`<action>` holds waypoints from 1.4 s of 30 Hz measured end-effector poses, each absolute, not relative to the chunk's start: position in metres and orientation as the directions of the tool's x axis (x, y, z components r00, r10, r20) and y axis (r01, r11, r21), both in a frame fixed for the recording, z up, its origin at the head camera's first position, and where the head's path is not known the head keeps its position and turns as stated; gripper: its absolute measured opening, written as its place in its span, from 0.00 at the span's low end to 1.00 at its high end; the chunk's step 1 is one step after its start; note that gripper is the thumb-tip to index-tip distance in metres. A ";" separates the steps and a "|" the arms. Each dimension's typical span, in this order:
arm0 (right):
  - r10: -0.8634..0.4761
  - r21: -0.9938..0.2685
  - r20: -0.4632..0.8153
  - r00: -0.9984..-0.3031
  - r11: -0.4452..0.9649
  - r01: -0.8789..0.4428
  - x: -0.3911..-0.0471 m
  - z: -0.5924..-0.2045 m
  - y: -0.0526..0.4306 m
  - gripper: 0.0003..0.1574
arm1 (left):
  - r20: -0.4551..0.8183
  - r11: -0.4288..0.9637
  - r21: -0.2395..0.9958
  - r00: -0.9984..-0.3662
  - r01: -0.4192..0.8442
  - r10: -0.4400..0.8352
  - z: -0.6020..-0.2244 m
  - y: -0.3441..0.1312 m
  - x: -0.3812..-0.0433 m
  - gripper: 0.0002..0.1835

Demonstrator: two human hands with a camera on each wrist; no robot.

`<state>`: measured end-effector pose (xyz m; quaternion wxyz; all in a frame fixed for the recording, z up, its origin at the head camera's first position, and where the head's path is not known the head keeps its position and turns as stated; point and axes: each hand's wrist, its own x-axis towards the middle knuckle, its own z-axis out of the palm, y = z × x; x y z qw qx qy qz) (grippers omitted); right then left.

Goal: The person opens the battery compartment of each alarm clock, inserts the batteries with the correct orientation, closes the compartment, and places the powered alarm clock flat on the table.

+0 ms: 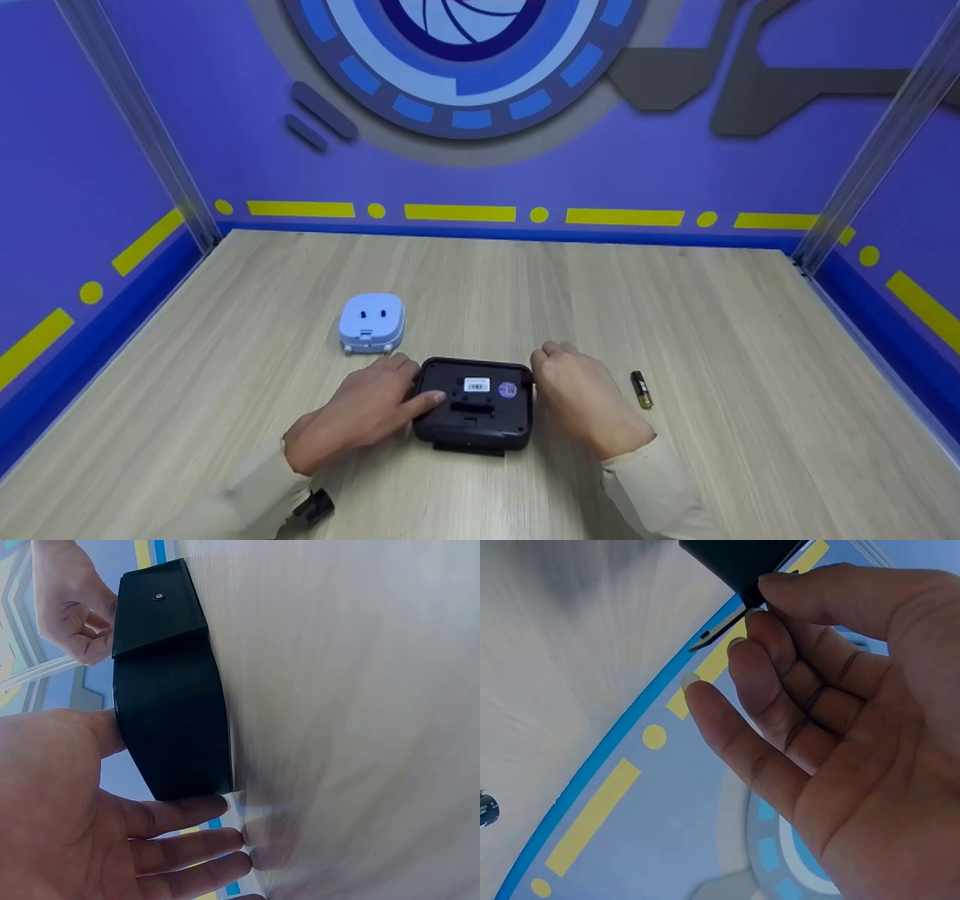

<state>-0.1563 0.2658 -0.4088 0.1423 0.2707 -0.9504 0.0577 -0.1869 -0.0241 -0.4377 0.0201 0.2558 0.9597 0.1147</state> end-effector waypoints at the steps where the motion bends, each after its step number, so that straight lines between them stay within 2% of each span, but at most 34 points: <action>1: -0.494 -0.031 0.302 -0.815 0.849 -0.527 -0.156 -0.409 0.267 0.19 | 0.020 0.842 0.232 -0.868 0.487 0.496 -0.438 -0.024 -0.187 0.37; 15: -0.474 -0.022 0.279 -0.835 0.866 -0.499 -0.159 -0.415 0.278 0.20 | 0.033 0.843 0.215 -0.867 0.492 0.497 -0.437 -0.024 -0.187 0.36; 22: -0.470 -0.031 0.220 -0.855 0.873 -0.487 -0.161 -0.425 0.285 0.24 | 0.025 0.845 0.219 -0.868 0.489 0.496 -0.436 -0.024 -0.187 0.37; 33: -0.450 -0.067 0.131 -0.883 0.885 -0.461 -0.163 -0.425 0.287 0.18 | 0.023 0.842 0.229 -0.868 0.488 0.496 -0.437 -0.024 -0.187 0.37; 42: -0.403 -0.098 0.169 -0.899 0.901 -0.423 -0.163 -0.415 0.292 0.18 | 0.036 0.839 0.231 -0.866 0.492 0.498 -0.438 -0.024 -0.187 0.37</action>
